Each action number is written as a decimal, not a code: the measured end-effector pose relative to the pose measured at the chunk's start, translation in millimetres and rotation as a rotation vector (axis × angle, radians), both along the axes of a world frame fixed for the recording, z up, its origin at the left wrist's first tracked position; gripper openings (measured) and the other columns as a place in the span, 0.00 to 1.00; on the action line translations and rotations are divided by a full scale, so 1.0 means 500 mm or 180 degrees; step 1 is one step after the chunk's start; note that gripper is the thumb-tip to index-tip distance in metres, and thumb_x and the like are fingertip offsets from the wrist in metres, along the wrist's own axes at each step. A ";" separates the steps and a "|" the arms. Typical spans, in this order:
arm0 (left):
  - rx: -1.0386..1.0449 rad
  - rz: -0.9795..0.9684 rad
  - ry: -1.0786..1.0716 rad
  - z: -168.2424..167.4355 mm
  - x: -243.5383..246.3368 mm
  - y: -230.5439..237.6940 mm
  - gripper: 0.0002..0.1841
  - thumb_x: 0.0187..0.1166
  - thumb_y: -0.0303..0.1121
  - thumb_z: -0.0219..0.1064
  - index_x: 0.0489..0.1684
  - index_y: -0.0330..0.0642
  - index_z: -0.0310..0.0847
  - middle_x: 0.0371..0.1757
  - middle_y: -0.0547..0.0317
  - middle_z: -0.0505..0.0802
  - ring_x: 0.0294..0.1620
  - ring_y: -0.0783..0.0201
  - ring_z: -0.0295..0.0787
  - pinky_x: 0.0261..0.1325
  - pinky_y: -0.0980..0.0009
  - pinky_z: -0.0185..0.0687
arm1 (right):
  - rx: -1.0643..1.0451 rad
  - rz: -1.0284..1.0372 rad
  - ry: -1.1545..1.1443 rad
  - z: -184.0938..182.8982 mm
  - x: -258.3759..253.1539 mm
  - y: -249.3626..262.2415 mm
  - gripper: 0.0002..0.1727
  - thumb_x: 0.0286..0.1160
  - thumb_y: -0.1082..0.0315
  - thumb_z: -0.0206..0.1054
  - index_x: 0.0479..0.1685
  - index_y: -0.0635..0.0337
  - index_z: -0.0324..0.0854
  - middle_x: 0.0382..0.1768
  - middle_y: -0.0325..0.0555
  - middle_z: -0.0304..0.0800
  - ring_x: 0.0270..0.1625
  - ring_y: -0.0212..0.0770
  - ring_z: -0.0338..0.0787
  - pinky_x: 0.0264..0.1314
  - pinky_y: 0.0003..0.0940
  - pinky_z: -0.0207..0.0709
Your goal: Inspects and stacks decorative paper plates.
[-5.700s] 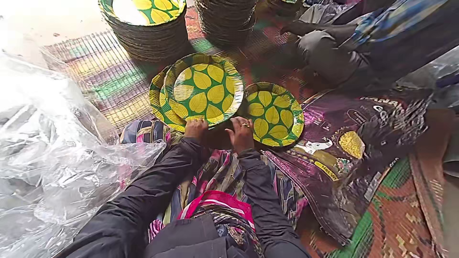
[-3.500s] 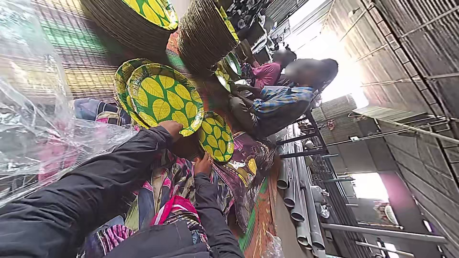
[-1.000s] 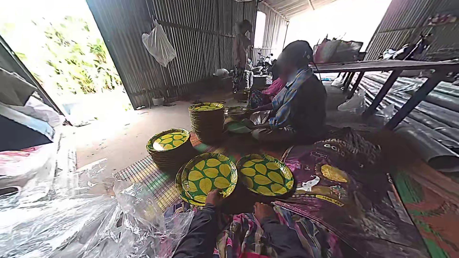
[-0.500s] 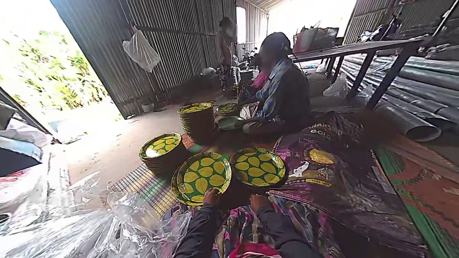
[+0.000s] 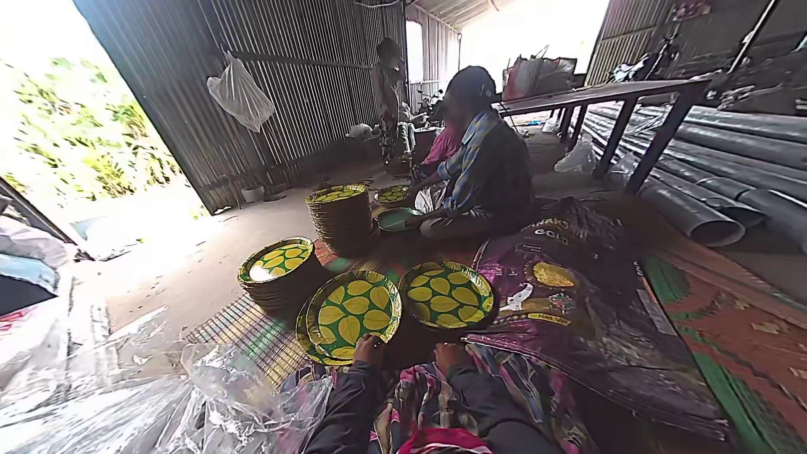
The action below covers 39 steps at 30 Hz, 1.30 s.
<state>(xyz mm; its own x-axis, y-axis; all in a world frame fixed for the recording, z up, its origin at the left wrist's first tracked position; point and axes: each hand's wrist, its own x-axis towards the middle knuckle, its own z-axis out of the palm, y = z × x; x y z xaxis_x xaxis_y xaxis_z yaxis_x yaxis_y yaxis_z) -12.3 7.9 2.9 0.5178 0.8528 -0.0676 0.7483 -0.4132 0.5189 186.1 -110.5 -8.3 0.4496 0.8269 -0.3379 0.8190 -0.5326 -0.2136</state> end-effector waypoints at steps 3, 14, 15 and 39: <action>-0.0030 -0.0001 0.0023 0.004 0.000 -0.001 0.16 0.87 0.37 0.63 0.61 0.38 0.89 0.69 0.42 0.89 0.76 0.46 0.82 0.83 0.52 0.71 | 0.0009 -0.0004 0.0019 0.002 -0.001 -0.002 0.24 0.93 0.56 0.50 0.71 0.63 0.81 0.71 0.63 0.85 0.77 0.62 0.82 0.78 0.62 0.71; -0.0044 0.0000 0.0036 0.002 0.000 0.001 0.16 0.87 0.38 0.63 0.62 0.37 0.89 0.69 0.41 0.89 0.77 0.46 0.81 0.84 0.52 0.71 | 0.0005 0.0010 -0.0005 0.004 -0.003 -0.004 0.24 0.93 0.56 0.49 0.71 0.63 0.81 0.71 0.63 0.85 0.78 0.61 0.81 0.80 0.61 0.70; -0.0046 0.0005 0.0048 0.003 0.000 0.001 0.16 0.87 0.38 0.63 0.62 0.38 0.89 0.70 0.42 0.89 0.77 0.46 0.81 0.84 0.52 0.71 | 0.0002 0.0014 -0.0011 0.004 -0.003 -0.004 0.25 0.93 0.56 0.49 0.71 0.63 0.81 0.71 0.62 0.85 0.78 0.61 0.81 0.80 0.61 0.70; -0.0063 -0.0024 0.0049 0.004 0.000 0.001 0.16 0.87 0.38 0.64 0.63 0.37 0.88 0.70 0.41 0.88 0.79 0.46 0.80 0.86 0.52 0.68 | -0.0013 0.0018 -0.0009 0.002 -0.002 -0.002 0.25 0.94 0.56 0.48 0.72 0.62 0.80 0.72 0.62 0.85 0.79 0.61 0.81 0.80 0.60 0.69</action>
<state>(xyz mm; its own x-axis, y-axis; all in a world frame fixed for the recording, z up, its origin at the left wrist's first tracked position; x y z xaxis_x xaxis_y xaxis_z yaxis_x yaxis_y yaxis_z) -12.5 8.4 4.9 0.5229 0.8474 -0.0923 0.7532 -0.4086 0.5155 184.9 -111.6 -7.3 0.4457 0.8280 -0.3401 0.8227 -0.5287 -0.2091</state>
